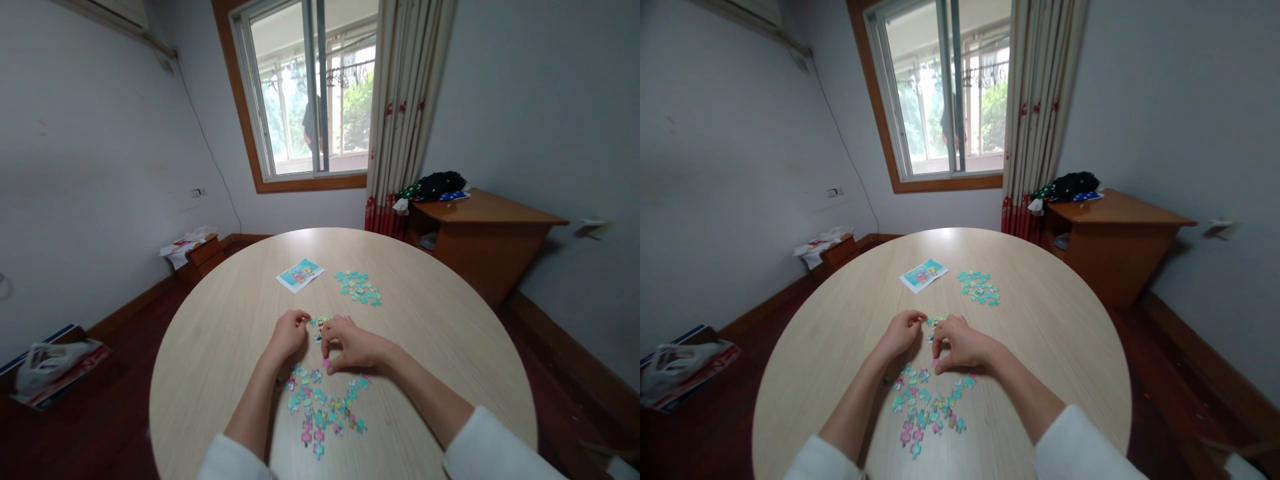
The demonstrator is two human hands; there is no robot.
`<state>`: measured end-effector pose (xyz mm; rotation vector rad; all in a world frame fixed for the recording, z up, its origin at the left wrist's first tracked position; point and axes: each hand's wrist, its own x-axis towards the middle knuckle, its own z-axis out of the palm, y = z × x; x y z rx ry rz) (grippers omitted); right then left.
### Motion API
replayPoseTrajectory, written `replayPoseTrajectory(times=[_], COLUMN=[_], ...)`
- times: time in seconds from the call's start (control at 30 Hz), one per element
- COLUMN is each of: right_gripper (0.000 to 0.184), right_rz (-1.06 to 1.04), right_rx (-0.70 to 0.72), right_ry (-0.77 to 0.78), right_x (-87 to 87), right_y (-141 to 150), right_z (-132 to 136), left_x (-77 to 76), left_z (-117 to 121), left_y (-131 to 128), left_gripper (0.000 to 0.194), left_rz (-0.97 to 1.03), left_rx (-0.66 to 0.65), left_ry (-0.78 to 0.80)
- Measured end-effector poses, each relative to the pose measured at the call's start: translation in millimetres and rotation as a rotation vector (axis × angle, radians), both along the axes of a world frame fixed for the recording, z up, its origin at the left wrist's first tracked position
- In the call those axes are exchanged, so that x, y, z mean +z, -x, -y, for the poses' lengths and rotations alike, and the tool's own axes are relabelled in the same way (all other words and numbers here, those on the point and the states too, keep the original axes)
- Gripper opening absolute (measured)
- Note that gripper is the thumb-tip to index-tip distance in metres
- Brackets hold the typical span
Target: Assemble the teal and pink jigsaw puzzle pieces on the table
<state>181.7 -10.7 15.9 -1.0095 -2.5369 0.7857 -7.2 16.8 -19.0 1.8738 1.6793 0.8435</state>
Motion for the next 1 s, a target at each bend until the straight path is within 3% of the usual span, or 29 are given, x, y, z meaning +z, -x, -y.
replayPoseTrajectory(times=[0.3,1.0], right_gripper=[0.02,0.019], right_rz=[0.02,-0.056], right_rx=[-0.079,-0.096], right_ry=[-0.02,0.08], right_x=[1.0,-2.9], right_y=[0.2,1.2], right_z=[0.1,-2.4], left_x=[2.0,3.6], left_z=[1.6,2.5], left_y=[-0.2,-0.7], left_gripper=[0.029,0.028], left_rz=[-0.006,-0.001], left_rx=[-0.001,-0.009], left_ry=[0.006,0.006])
